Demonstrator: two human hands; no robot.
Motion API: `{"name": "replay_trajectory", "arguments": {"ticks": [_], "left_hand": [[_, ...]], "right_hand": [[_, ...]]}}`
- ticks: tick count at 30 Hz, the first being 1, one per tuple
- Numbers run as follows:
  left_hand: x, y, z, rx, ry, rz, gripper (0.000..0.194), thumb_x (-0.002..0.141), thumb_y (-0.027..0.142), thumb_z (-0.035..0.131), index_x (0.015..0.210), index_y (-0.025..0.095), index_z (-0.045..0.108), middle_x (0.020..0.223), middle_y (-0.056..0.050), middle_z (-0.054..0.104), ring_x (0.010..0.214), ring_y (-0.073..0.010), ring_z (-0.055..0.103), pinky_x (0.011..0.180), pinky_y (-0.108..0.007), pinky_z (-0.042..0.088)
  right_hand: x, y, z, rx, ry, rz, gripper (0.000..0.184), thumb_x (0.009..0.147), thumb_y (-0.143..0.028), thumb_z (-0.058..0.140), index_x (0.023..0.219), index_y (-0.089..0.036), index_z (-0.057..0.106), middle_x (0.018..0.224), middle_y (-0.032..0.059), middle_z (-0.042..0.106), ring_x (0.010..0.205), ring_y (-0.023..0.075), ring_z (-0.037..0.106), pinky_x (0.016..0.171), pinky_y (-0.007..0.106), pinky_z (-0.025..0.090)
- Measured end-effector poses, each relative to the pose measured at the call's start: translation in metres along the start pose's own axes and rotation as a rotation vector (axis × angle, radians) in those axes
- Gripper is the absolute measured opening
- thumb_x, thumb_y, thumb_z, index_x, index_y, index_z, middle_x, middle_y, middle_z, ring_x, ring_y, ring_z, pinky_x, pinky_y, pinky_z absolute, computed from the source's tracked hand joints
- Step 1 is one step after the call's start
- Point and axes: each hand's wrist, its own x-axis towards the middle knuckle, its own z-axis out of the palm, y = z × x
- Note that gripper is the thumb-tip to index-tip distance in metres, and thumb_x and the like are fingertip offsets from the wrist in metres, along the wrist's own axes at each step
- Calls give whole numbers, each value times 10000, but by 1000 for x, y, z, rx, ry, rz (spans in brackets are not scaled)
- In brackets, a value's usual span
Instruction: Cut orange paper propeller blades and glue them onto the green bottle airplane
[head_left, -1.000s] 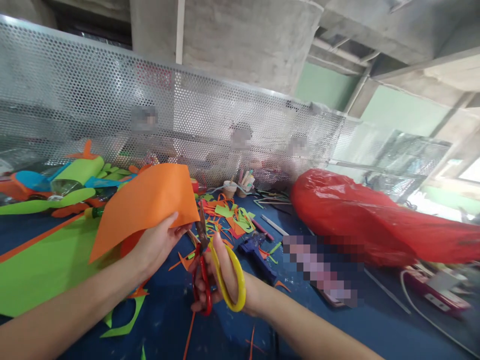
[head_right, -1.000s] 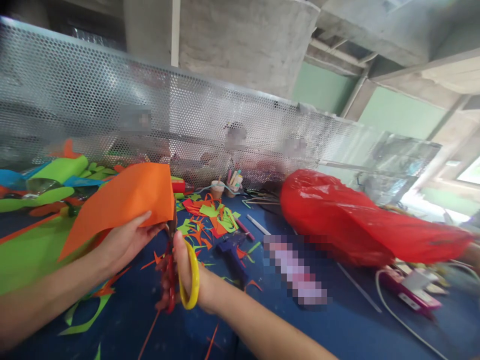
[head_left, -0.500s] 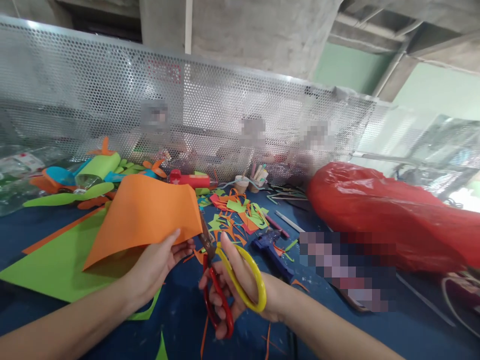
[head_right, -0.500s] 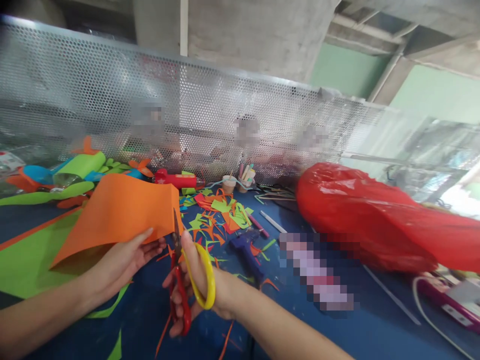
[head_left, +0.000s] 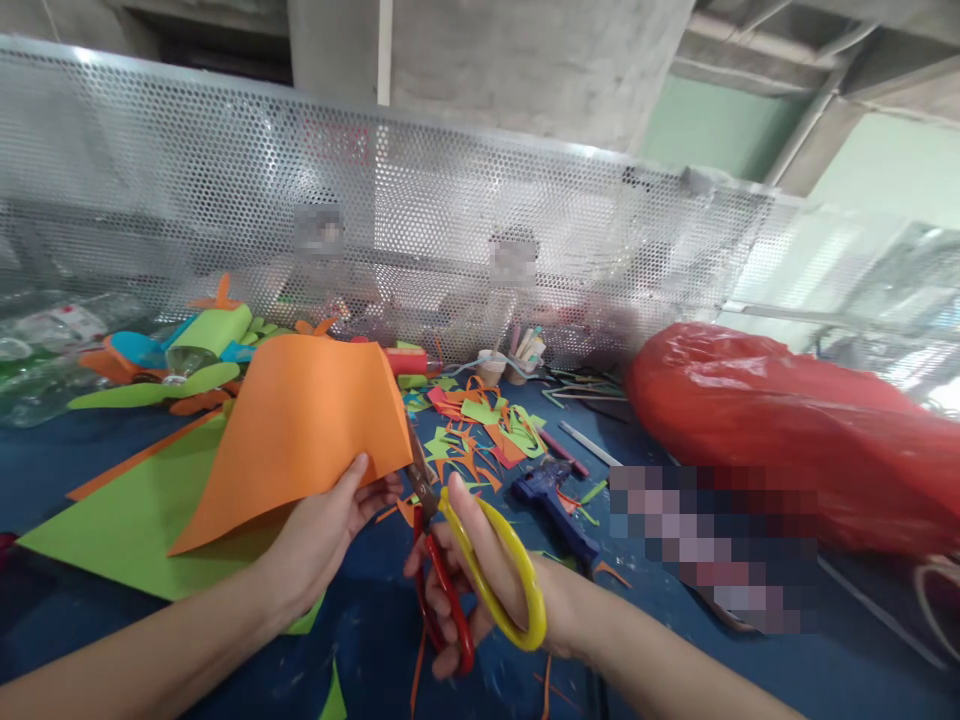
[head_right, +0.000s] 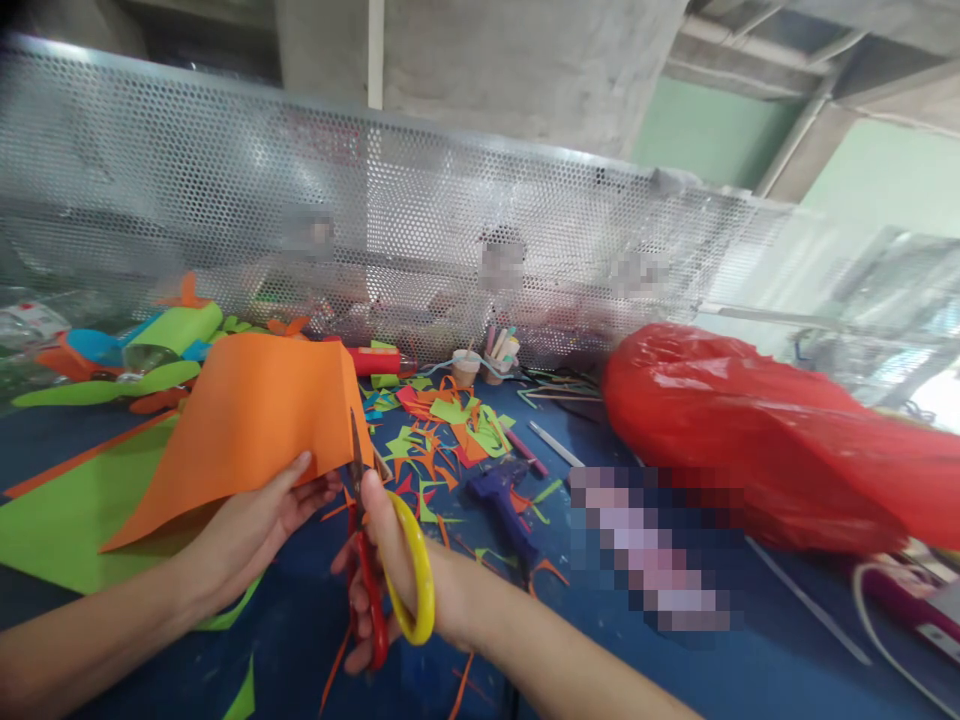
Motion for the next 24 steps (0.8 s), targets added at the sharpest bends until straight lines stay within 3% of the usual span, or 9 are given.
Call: {"name": "replay_trajectory", "arguments": {"ticks": [4,24], "left_hand": [[0,-1,-2,-1,3,14,83,793,95,637,873,107,654,750,-66,722,656,-179,689,690,-294,592],[3,0,-2,30,-10,31,84,836,125,596,825,95,673,712,-71,712,666,-183,673,706,-293,569]], "right_hand": [[-1,-2,0,-18,4,-2,698,830,-761,238,721,-170,594,444,-25,464,337,111,465,354,225,412],[4,7,-5,-73,-21,-85,707,809,-781,257,744,-170,605,432,-21,478,367,110,490,336,191,367]]}}
